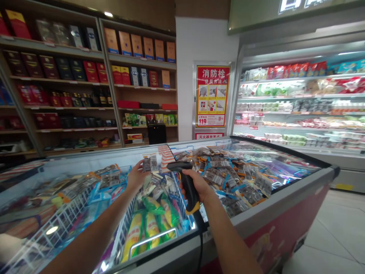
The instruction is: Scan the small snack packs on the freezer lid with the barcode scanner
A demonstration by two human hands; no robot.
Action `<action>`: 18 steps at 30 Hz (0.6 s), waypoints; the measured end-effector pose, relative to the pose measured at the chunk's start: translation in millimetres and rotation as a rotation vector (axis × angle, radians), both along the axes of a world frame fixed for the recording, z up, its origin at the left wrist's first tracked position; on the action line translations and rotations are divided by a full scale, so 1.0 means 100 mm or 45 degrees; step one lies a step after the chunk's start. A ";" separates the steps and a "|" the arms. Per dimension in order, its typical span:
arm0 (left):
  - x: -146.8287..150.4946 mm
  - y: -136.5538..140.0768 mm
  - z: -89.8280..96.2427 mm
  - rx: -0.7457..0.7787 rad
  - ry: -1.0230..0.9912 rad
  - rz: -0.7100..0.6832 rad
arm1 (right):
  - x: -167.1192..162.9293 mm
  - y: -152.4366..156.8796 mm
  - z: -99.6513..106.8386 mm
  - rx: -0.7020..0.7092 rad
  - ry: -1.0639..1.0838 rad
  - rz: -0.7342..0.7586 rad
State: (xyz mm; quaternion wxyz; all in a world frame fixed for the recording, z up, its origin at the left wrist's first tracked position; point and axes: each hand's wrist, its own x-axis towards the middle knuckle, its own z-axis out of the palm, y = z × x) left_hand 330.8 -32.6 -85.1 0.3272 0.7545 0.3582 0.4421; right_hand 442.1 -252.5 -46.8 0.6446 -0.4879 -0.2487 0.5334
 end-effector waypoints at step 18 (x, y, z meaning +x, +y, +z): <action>-0.23 0.21 -0.05 -0.014 0.066 0.099 | -0.16 0.15 0.02 -0.078 -0.048 0.021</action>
